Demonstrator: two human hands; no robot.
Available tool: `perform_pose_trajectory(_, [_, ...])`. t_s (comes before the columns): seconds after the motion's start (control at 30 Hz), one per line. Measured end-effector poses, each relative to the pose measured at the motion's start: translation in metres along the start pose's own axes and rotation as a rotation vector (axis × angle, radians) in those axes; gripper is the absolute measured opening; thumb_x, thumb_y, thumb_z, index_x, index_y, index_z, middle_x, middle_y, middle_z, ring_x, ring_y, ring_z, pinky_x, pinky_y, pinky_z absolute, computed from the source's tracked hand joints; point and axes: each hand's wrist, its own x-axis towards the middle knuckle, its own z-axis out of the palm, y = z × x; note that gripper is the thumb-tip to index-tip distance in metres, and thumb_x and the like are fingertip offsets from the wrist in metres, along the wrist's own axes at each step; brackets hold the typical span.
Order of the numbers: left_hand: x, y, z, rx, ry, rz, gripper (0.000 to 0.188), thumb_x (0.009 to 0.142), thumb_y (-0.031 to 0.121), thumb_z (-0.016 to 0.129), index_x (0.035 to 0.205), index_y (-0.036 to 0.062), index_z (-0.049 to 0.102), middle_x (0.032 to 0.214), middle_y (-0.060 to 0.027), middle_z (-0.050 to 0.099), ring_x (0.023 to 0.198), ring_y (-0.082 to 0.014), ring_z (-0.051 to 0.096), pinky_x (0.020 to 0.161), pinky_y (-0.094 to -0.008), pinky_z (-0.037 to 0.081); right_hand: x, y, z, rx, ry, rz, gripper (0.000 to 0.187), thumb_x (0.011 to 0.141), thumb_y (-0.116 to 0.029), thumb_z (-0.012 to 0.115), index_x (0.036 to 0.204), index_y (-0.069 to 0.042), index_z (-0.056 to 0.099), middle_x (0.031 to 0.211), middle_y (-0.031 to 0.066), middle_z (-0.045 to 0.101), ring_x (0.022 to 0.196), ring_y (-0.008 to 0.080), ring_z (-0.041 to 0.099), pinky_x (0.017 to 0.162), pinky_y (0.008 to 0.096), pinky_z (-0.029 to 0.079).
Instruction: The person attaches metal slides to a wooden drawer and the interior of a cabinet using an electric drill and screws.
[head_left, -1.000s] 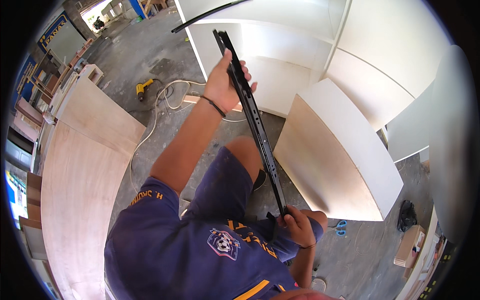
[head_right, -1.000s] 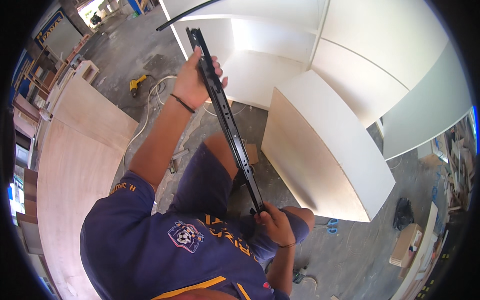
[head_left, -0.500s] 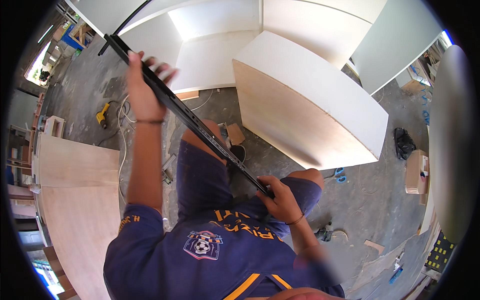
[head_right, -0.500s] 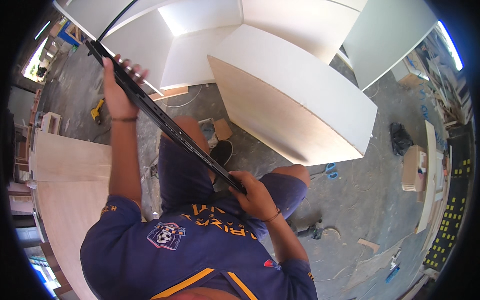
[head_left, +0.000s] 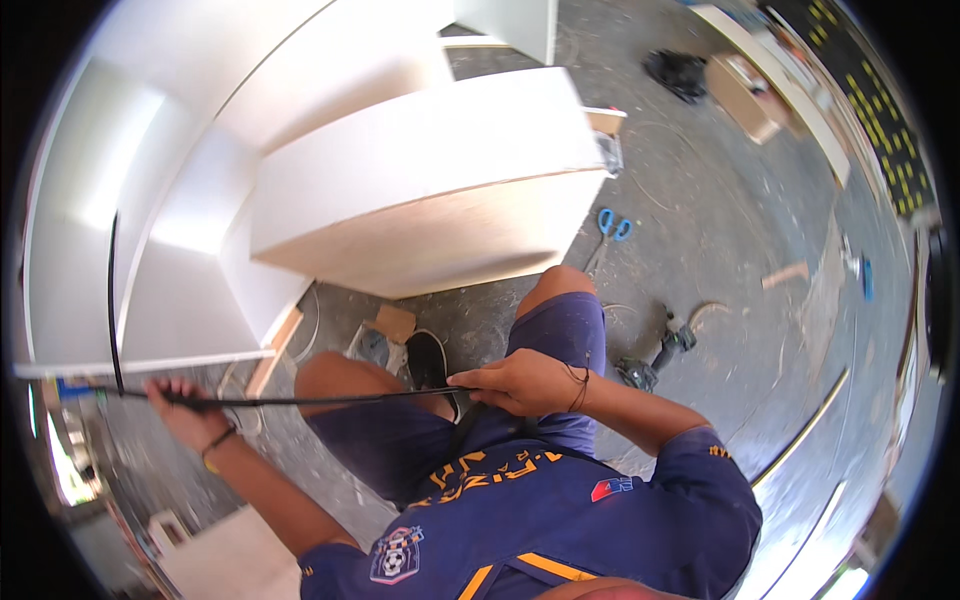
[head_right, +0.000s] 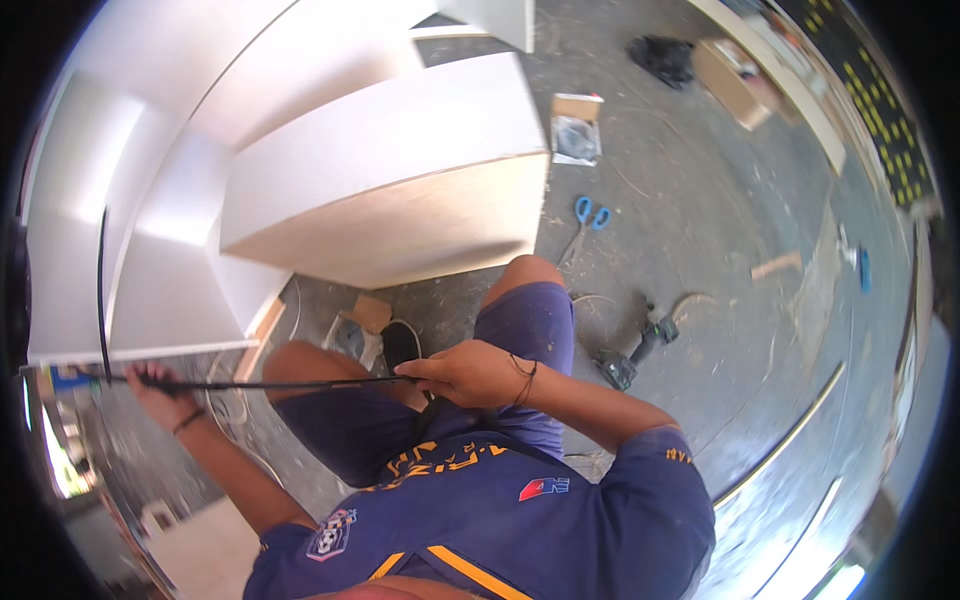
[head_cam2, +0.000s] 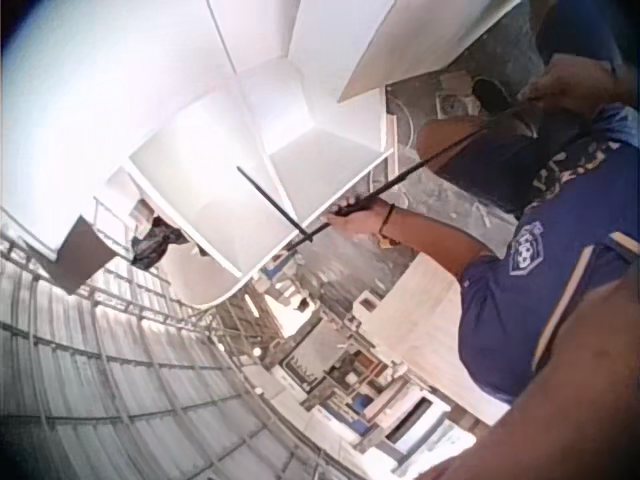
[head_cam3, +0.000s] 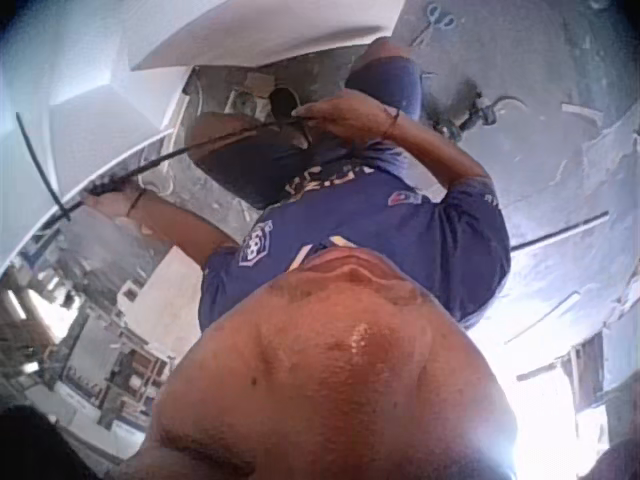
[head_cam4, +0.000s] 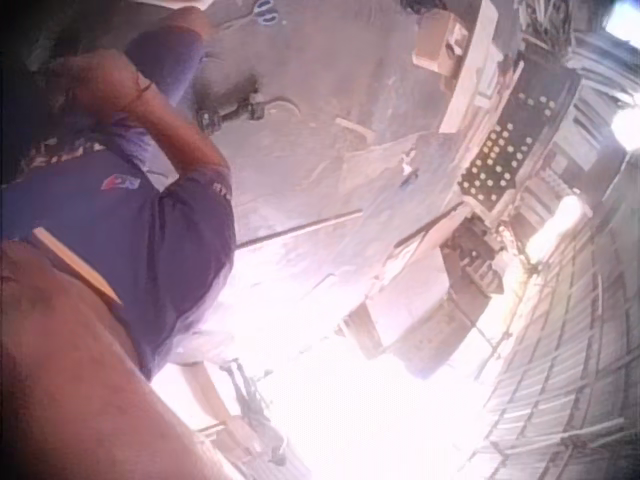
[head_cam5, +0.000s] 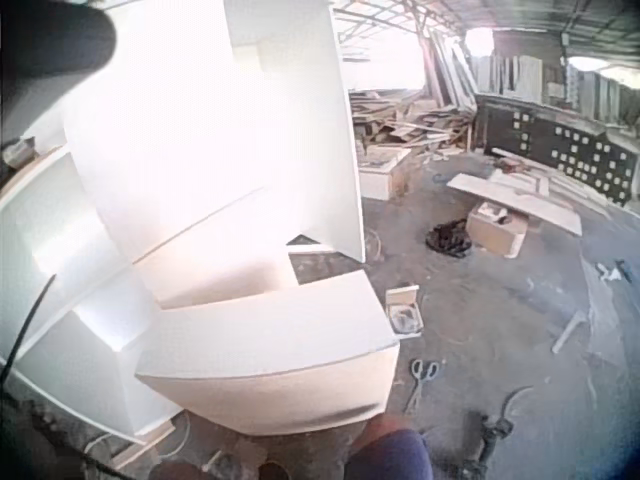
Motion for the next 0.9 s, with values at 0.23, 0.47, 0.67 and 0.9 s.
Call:
perform_pose_trajectory(0.23, [0.002, -0.017, 0.008, 0.089, -0.031, -0.069, 0.023, 0.089, 0.026, 0.060, 0.076, 0.0116, 0.047, 0.063, 0.0022, 0.044, 0.054, -0.0071, 0.045, 0.049, -0.0186, 0.041, 0.018, 0.010, 0.030, -0.233, 0.383, -0.094, 0.027, 0.085, -0.020, 0.055, 0.108, -0.005, 0.056, 0.086, 0.0127, 0.060, 0.081, 0.0317, 0.061, 0.067, 0.0397, 0.050])
perform_pose_trajectory(0.47, [-0.004, -0.016, 0.030, 0.113, -0.010, -0.107, 0.021, 0.089, 0.025, 0.060, 0.077, 0.0105, 0.050, 0.063, 0.0014, 0.048, 0.057, -0.0092, 0.046, 0.054, -0.0201, 0.042, 0.020, 0.002, 0.040, -0.165, 0.453, -0.072, 0.013, 0.079, -0.017, 0.057, 0.084, -0.005, 0.057, 0.073, 0.0113, 0.061, 0.069, 0.0318, 0.062, 0.062, 0.0415, 0.049])
perform_pose_trajectory(0.67, [-0.005, -0.016, 0.014, 0.114, -0.104, -0.096, 0.017, 0.090, 0.024, 0.058, 0.090, 0.0080, 0.052, 0.073, -0.0009, 0.048, 0.066, -0.0127, 0.047, 0.068, -0.0262, 0.045, 0.013, -0.017, 0.021, -0.161, 0.332, 0.093, 0.015, 0.082, -0.020, 0.057, 0.086, -0.006, 0.058, 0.077, 0.0130, 0.062, 0.071, 0.0336, 0.062, 0.061, 0.0416, 0.049])
perform_pose_trajectory(0.9, [-0.038, -0.033, 0.060, -0.012, -0.006, -0.105, 0.025, 0.082, 0.008, 0.064, 0.101, 0.0107, 0.048, 0.080, -0.0027, 0.053, 0.063, -0.0166, 0.053, 0.060, -0.0378, 0.051, 0.021, -0.009, 0.023, -0.019, 0.480, -0.066, 0.016, 0.079, -0.013, 0.059, 0.093, -0.005, 0.061, 0.077, 0.0152, 0.061, 0.069, 0.0345, 0.061, 0.063, 0.0412, 0.048])
